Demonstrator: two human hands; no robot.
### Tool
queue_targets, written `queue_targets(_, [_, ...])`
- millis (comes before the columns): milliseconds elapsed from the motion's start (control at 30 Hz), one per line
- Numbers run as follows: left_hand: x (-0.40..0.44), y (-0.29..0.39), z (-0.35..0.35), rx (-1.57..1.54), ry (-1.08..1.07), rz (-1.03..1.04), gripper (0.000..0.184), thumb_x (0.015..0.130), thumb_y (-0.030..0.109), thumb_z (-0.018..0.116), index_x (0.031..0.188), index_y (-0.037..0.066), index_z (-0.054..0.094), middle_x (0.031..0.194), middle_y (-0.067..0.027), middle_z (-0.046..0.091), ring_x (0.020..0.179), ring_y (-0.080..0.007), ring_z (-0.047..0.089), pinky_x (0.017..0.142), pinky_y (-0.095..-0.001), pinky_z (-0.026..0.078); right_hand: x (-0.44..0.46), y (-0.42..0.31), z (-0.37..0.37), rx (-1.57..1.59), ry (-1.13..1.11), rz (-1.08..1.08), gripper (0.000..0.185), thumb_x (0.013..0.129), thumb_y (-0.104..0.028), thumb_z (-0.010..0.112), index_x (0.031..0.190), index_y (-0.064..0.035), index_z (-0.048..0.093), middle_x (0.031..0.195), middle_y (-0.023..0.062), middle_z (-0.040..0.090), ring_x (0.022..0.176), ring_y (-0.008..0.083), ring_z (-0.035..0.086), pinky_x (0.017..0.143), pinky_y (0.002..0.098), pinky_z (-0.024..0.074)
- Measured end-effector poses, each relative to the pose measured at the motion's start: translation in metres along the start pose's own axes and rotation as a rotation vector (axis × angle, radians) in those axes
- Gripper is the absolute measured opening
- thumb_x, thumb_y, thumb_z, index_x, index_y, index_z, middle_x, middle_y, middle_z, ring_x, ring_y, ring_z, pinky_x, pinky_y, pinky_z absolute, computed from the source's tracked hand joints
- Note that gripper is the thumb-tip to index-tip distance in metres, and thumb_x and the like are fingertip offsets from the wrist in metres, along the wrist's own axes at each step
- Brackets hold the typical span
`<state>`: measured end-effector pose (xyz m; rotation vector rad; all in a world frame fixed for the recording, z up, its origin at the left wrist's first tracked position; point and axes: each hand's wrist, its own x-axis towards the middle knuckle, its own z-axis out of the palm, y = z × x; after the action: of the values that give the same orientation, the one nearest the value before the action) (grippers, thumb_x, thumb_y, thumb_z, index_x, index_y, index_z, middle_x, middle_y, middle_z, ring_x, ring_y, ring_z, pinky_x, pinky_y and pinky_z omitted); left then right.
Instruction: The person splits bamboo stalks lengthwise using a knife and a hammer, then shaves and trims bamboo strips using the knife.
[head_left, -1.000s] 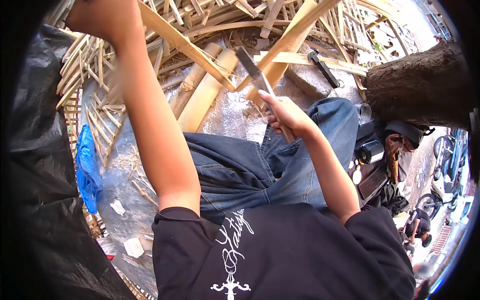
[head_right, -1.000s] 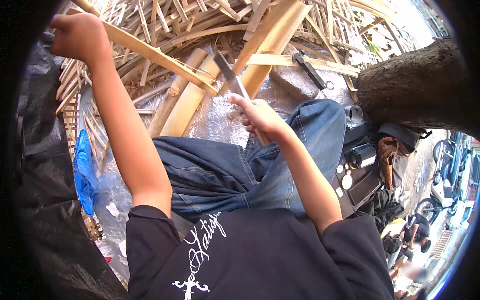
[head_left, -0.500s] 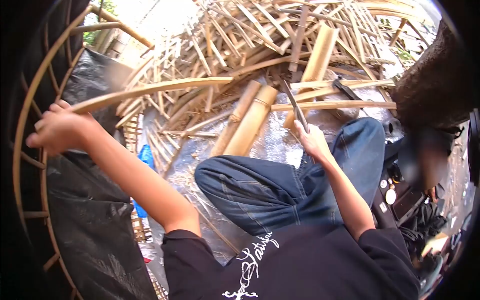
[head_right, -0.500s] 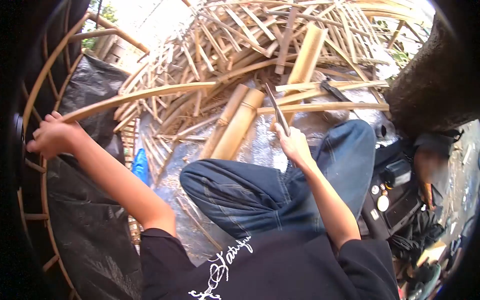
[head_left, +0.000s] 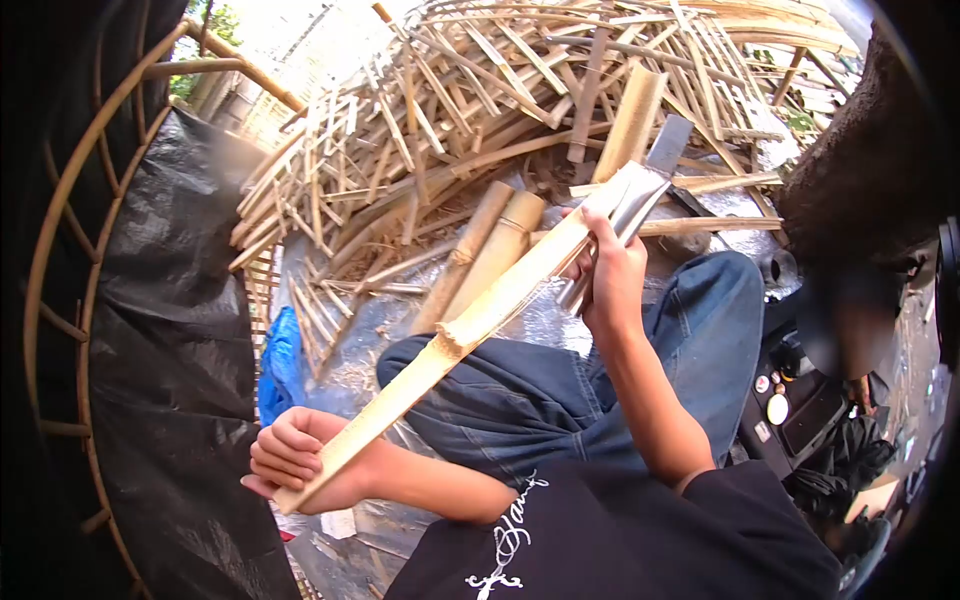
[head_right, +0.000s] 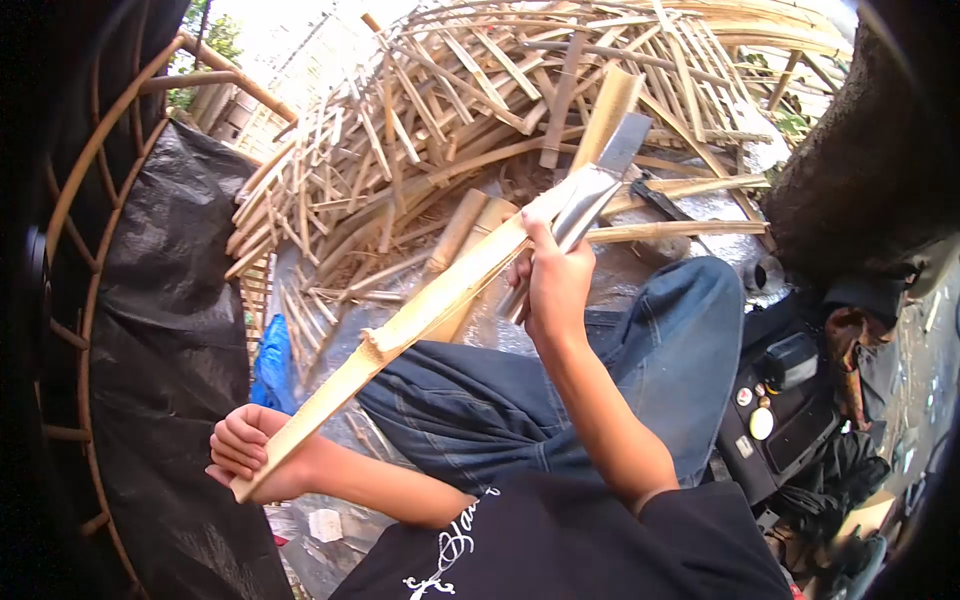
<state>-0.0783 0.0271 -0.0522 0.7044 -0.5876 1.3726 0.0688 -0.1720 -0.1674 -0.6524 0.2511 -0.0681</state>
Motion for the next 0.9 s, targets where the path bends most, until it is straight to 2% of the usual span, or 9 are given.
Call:
queue_targets(133, [-0.049, 0.005, 0.003, 0.002, 0.097, -0.368, 0.050, 0.102, 0.047, 0.042, 0.066, 0.013, 0.034, 0.061, 0.0016, 0.036, 0.059, -0.0112, 0.038, 0.062, -0.0262, 0.033, 0.018, -0.008, -0.024, 0.035, 0.030, 0.051, 0.015, 0.093, -0.006, 0.056, 0.098, 0.0077, 0.056, 0.083, 0.0106, 0.065, 0.052, 0.0067, 0.046, 0.048, 0.0232, 0.0428])
queue_targets(233, [-0.064, 0.032, -0.020, 0.121, -0.007, -0.514, 0.049, 0.102, 0.053, 0.035, 0.073, 0.013, 0.037, 0.072, -0.0008, 0.041, 0.071, -0.0131, 0.042, 0.073, -0.0316, 0.036, 0.023, -0.004, -0.034, -0.048, 0.074, 0.018, 0.016, 0.092, -0.007, 0.056, 0.097, 0.0079, 0.060, 0.068, 0.0029, 0.055, 0.051, 0.0064, 0.045, 0.047, 0.0232, 0.0411])
queue_targets(367, [-0.063, 0.008, 0.032, 0.601, 0.534, -0.113, 0.041, 0.101, 0.049, 0.037, 0.084, 0.011, 0.039, 0.080, -0.0027, 0.038, 0.081, -0.0161, 0.042, 0.081, -0.0369, 0.036, 0.024, 0.023, -0.026, 0.004, 0.078, 0.237, 0.018, 0.091, -0.008, 0.057, 0.094, 0.0094, 0.061, 0.064, 0.0002, 0.051, 0.051, 0.0067, 0.045, 0.047, 0.0226, 0.0409])
queue_targets(467, [-0.048, 0.042, -0.042, 0.749, -0.185, -0.206, 0.025, 0.096, 0.036, 0.045, 0.094, 0.011, 0.042, 0.094, -0.0070, 0.041, 0.089, -0.0204, 0.041, 0.094, -0.0439, 0.035, 0.024, 0.052, -0.023, -0.052, 0.035, 0.374, 0.020, 0.091, -0.009, 0.058, 0.096, 0.0098, 0.062, 0.064, -0.0006, 0.050, 0.051, 0.0067, 0.045, 0.046, 0.0222, 0.0406])
queue_targets(533, [-0.023, 0.041, -0.060, 0.480, -0.457, -0.182, 0.027, 0.105, 0.036, 0.036, 0.101, 0.013, 0.051, 0.104, -0.0079, 0.046, 0.103, -0.0234, 0.046, 0.109, -0.0467, 0.030, 0.024, 0.069, -0.032, -0.156, -0.088, 0.447, 0.020, 0.092, -0.010, 0.059, 0.097, 0.0081, 0.065, 0.062, -0.0013, 0.049, 0.051, 0.0067, 0.045, 0.046, 0.0217, 0.0402])
queue_targets(633, [-0.031, 0.006, 0.003, 0.595, -0.175, 0.038, 0.037, 0.105, 0.045, 0.034, 0.089, 0.014, 0.049, 0.098, -0.0041, 0.052, 0.092, -0.0228, 0.048, 0.097, -0.0455, 0.036, 0.010, 0.082, -0.028, -0.233, -0.060, 0.506, 0.020, 0.093, -0.011, 0.058, 0.092, 0.0071, 0.067, 0.060, -0.0015, 0.048, 0.051, 0.0067, 0.045, 0.046, 0.0219, 0.0410])
queue_targets(767, [-0.025, 0.012, -0.030, 0.145, -0.680, -0.710, 0.058, 0.100, 0.063, 0.027, 0.081, 0.015, 0.055, 0.067, -0.0018, 0.056, 0.079, -0.0231, 0.051, 0.084, -0.0467, 0.032, 0.022, 0.103, -0.044, -0.053, -0.049, 0.680, 0.023, 0.094, -0.013, 0.056, 0.098, 0.0076, 0.066, 0.063, 0.0001, 0.051, 0.050, 0.0079, 0.046, 0.046, 0.0221, 0.0420])
queue_targets(867, [-0.028, 0.010, -0.055, -0.102, -0.428, -0.771, 0.077, 0.094, 0.075, 0.016, 0.081, 0.013, 0.061, 0.067, -0.0065, 0.061, 0.079, -0.0296, 0.056, 0.081, -0.0512, 0.037, 0.025, 0.101, -0.046, -0.037, -0.036, 0.741, 0.026, 0.094, -0.014, 0.054, 0.106, 0.0077, 0.064, 0.062, -0.0013, 0.049, 0.049, 0.0060, 0.044, 0.043, 0.0191, 0.0407])
queue_targets(900, [-0.033, 0.014, -0.054, -0.031, -0.396, -0.685, 0.073, 0.090, 0.078, 0.030, 0.090, 0.012, 0.061, 0.075, -0.0069, 0.062, 0.081, -0.0314, 0.056, 0.080, -0.0535, 0.039, 0.026, 0.103, -0.045, -0.028, -0.011, 0.755, 0.029, 0.095, -0.014, 0.053, 0.111, 0.0084, 0.062, 0.062, -0.0023, 0.048, 0.048, 0.0039, 0.042, 0.042, 0.0166, 0.0393])
